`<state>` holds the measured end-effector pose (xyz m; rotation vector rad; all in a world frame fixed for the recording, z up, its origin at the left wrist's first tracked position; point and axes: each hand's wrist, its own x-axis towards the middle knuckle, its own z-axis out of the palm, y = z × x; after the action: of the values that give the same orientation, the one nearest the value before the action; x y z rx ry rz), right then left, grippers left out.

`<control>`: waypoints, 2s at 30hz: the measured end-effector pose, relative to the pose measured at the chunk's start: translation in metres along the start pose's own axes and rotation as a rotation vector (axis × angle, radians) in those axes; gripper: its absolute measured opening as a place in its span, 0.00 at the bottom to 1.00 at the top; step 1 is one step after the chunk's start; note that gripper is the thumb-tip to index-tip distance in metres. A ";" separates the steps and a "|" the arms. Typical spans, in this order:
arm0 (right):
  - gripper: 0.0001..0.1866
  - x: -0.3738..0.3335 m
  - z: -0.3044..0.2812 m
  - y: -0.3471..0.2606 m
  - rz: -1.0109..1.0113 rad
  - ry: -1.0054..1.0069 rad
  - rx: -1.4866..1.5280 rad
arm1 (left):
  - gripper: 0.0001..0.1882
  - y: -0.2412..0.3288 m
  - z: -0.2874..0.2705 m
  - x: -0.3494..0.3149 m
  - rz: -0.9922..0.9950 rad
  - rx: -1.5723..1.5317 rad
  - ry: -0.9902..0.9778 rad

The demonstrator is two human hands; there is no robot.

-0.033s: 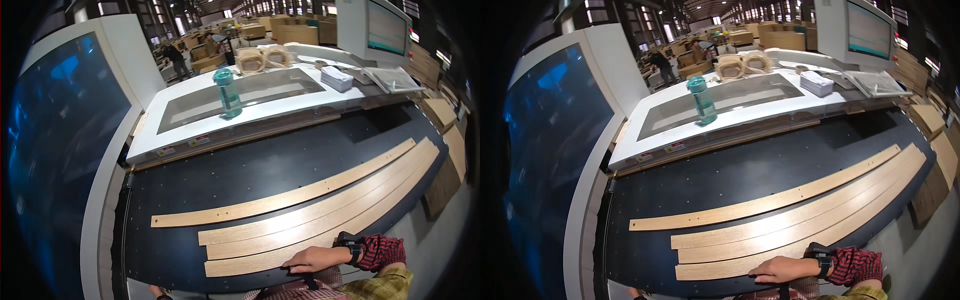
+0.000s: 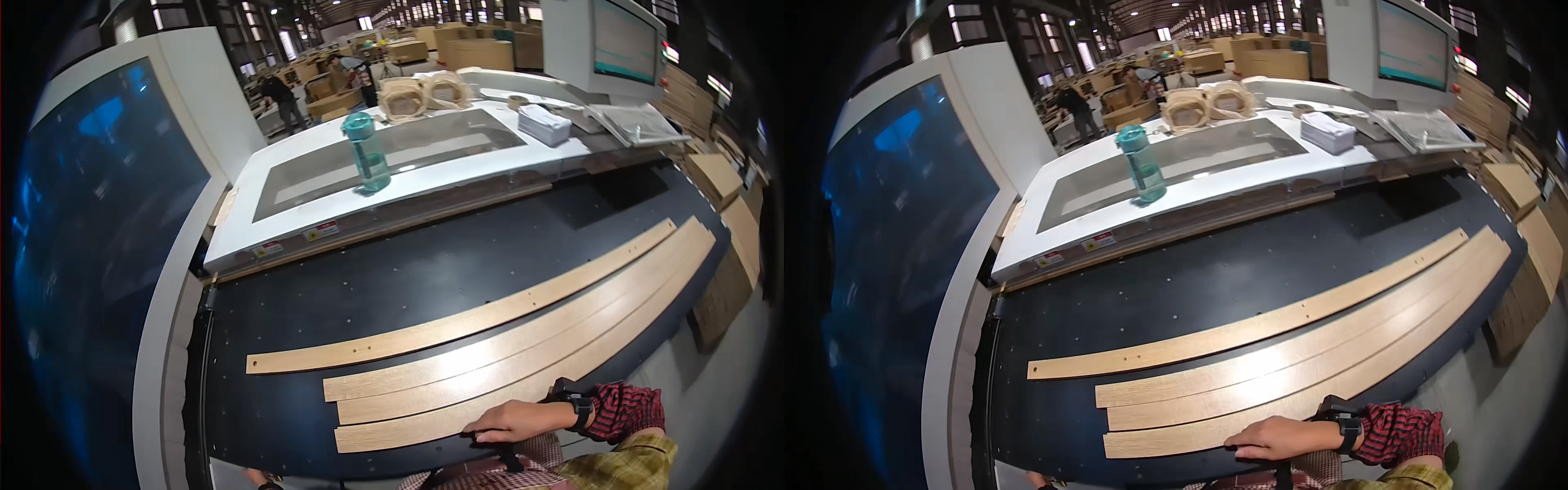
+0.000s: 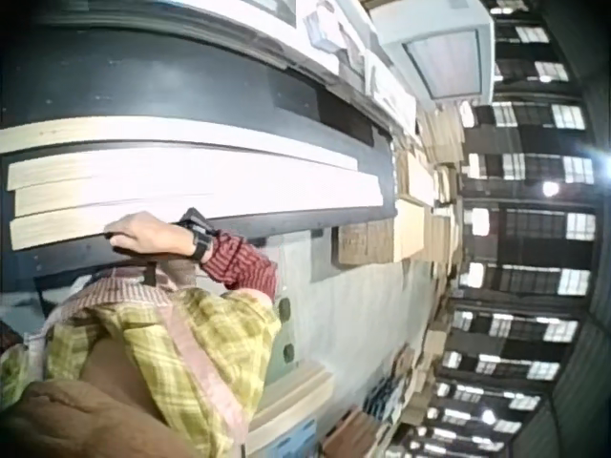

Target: Cleaning the surface of a panel processing machine using an air blower and then stacking wooden boards on a pallet.

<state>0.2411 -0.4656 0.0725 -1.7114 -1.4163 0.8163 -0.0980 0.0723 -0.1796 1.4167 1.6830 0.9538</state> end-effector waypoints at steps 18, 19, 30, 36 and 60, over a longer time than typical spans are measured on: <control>0.15 0.010 0.115 -0.036 0.137 0.306 -0.120 | 0.22 -0.005 -0.043 0.012 0.046 0.367 -0.339; 0.16 0.011 0.120 -0.040 0.116 0.312 -0.132 | 0.23 0.023 -0.048 -0.017 0.180 0.396 -0.298; 0.24 0.058 0.174 -0.052 -0.011 0.144 -0.059 | 0.17 0.140 -0.047 -0.242 0.153 -0.374 -1.223; 0.32 0.046 0.161 -0.055 0.002 0.201 0.261 | 0.21 0.288 -0.027 -0.325 -0.260 -0.899 -1.489; 0.13 -0.031 0.037 -0.109 0.551 0.349 -0.366 | 0.28 0.281 0.203 -0.387 1.559 0.473 -0.833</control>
<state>0.1494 -0.4798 0.1473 -2.4470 -0.8972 0.5084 0.2582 -0.2600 0.0015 2.9219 -0.0828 0.4123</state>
